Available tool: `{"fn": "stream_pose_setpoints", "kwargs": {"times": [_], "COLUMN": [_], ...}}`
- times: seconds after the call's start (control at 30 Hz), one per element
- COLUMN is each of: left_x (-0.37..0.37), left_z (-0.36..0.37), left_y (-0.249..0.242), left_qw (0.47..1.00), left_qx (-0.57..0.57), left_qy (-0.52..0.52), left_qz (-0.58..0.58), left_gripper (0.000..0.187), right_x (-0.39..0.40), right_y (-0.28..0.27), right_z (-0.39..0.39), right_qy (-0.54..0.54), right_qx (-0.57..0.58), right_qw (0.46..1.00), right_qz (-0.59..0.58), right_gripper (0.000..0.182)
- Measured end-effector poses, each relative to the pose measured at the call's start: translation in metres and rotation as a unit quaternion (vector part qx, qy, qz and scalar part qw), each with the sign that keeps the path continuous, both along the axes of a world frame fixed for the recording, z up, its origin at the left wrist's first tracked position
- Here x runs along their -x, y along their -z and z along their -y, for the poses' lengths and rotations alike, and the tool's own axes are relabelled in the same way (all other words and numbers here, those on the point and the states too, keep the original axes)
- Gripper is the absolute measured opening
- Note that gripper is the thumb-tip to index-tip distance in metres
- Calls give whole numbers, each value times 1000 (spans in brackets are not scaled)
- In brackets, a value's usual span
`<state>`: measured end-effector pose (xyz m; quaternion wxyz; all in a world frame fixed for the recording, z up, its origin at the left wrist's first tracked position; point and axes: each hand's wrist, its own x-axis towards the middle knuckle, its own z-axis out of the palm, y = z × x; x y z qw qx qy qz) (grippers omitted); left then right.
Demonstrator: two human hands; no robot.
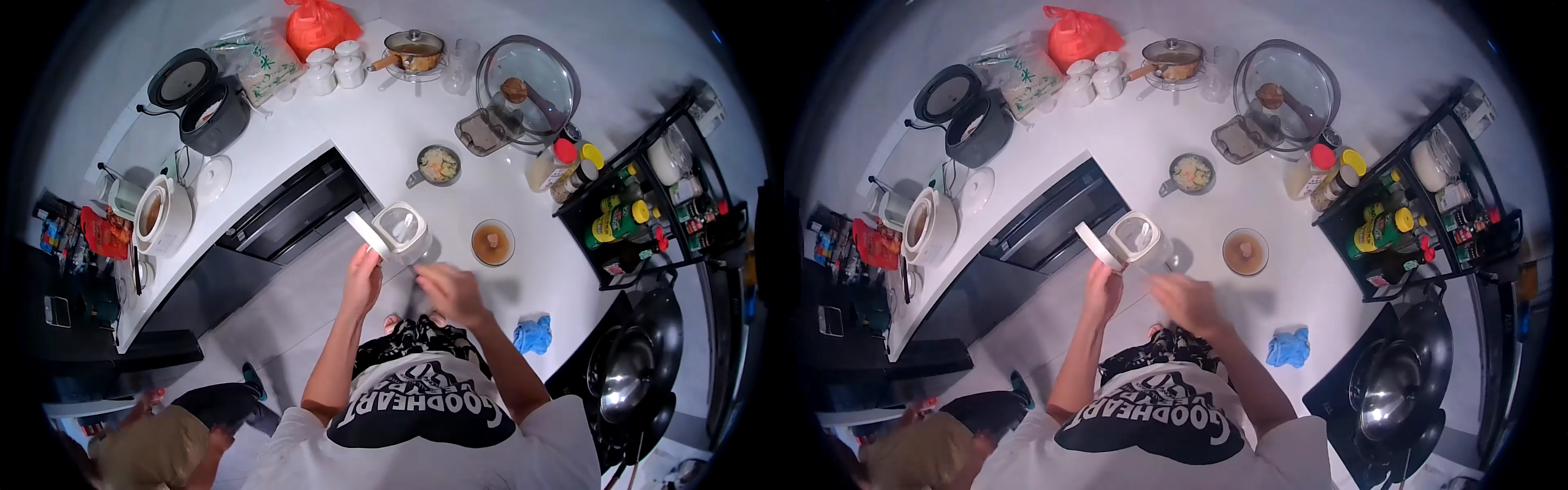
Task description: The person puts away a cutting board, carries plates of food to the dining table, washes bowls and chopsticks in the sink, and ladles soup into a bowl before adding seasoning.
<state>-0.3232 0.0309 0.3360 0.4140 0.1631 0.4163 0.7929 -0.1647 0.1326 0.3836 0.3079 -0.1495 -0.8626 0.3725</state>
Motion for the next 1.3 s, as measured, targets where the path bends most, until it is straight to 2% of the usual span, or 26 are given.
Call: {"fn": "stream_pose_setpoints", "kwargs": {"times": [0.07,0.2,0.27,0.33,0.47,0.57,0.77,0.87,0.97,1.17,1.3], "left_x": [3,1,-3,-3,1,1,8,12,12,12,12], "left_z": [8,17,19,18,19,18,19,15,12,7,5], "left_y": [3,-4,-13,-19,-17,-24,-34,-31,-36,-42,-40], "left_qw": [999,997,995,986,966,961,955,949,930,924,925], "left_qx": [-12,-9,0,31,6,0,-25,-36,-57,-75,-76], "left_qy": [31,57,51,41,53,34,35,27,31,44,40], "left_qz": [-15,-43,-82,-161,-254,-275,-293,-313,-363,-372,-371], "left_gripper": [37,44,25,10,10,10,14,18,22,19,18], "right_x": [-7,9,23,32,36,30,11,13,12,14,14], "right_y": [-13,-39,-54,-60,-63,-74,-88,-86,-87,-86,-81], "right_z": [-14,-38,-38,-37,-29,-22,-12,-10,-6,-4,-8], "right_qy": [91,48,1,-3,-17,6,38,3,-12,2,-6], "right_qx": [14,-104,-172,-224,-286,-311,-229,-216,-239,-206,-142], "right_qw": [995,993,984,974,940,941,962,969,953,956,971], "right_qz": [37,-33,-51,36,184,133,142,116,184,209,191], "right_gripper": [20,19,17,17,16,13,10,10,10,5,6]}}
